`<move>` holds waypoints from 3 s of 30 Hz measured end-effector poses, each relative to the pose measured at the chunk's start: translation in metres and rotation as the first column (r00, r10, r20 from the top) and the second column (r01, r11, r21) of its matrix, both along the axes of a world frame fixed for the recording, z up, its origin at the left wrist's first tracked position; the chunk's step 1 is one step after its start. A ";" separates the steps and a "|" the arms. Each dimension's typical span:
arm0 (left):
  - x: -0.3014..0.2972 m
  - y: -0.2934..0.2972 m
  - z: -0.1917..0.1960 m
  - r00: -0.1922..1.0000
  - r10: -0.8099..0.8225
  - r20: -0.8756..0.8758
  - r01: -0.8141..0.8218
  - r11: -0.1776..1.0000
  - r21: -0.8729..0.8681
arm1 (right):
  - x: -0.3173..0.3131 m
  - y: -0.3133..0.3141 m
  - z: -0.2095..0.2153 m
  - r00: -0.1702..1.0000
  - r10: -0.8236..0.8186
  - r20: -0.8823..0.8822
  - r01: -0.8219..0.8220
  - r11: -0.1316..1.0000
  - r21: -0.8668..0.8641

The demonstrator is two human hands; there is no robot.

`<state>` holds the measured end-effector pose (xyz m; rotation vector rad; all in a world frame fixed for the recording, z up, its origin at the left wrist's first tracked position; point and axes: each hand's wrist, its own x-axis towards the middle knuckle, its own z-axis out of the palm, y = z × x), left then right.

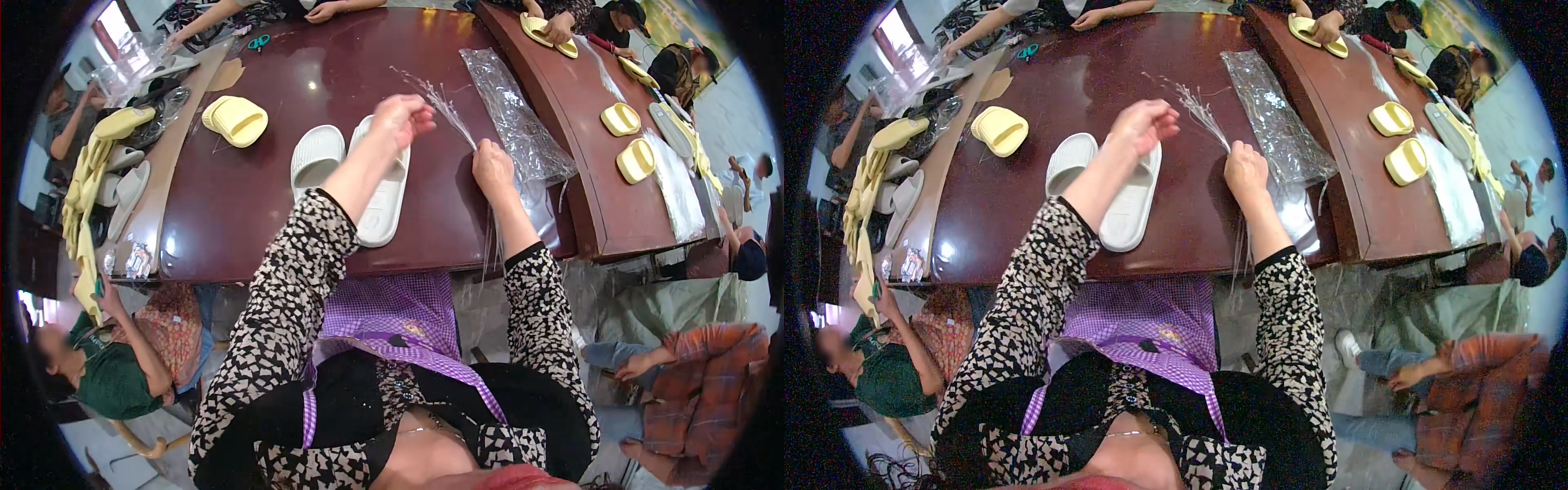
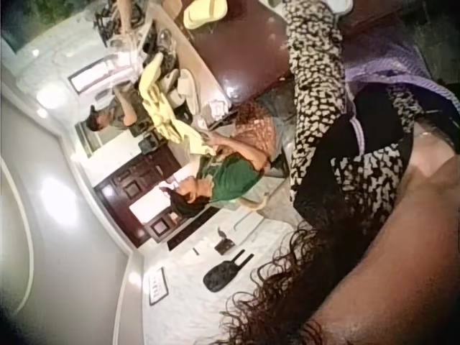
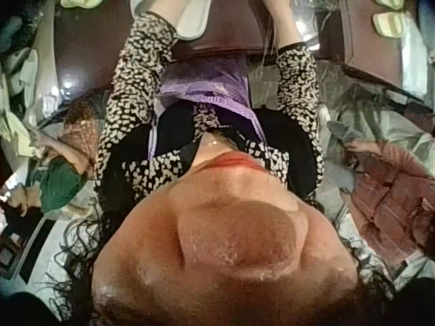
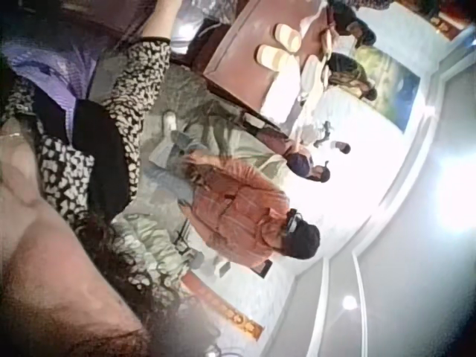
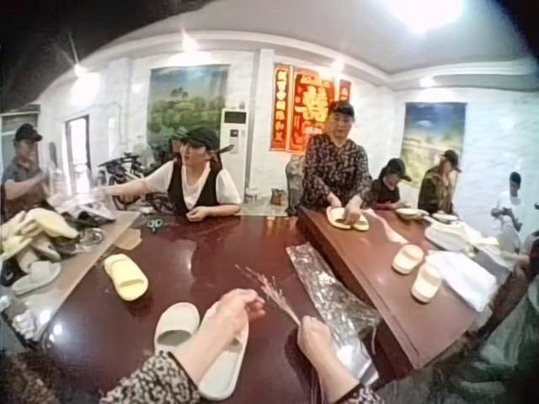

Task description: The person pairs slippers together by threading plastic ties through them and fastening the ties by hand.

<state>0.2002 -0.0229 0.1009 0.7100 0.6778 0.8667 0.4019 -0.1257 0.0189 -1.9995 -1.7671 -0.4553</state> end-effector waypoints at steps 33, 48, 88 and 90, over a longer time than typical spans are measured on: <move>-0.118 -0.141 -0.006 0.866 0.255 0.430 -0.223 0.967 -0.126 | -0.166 -0.074 0.111 0.400 0.349 -0.847 -0.569 0.819 0.069; -0.181 -0.151 -0.022 0.949 0.287 0.127 -0.270 0.953 -0.140 | -0.126 -0.095 0.116 0.543 0.392 -0.742 -0.603 0.798 -0.020; -0.141 -0.049 -0.022 0.844 -0.231 -0.484 0.115 0.960 -0.257 | -0.147 -0.004 0.073 0.904 0.410 -0.124 -0.428 0.851 -0.303; -0.139 -0.047 -0.024 0.835 -0.209 -0.509 0.115 0.971 -0.209 | -0.146 -0.009 0.073 0.898 0.411 -0.158 -0.440 0.847 -0.298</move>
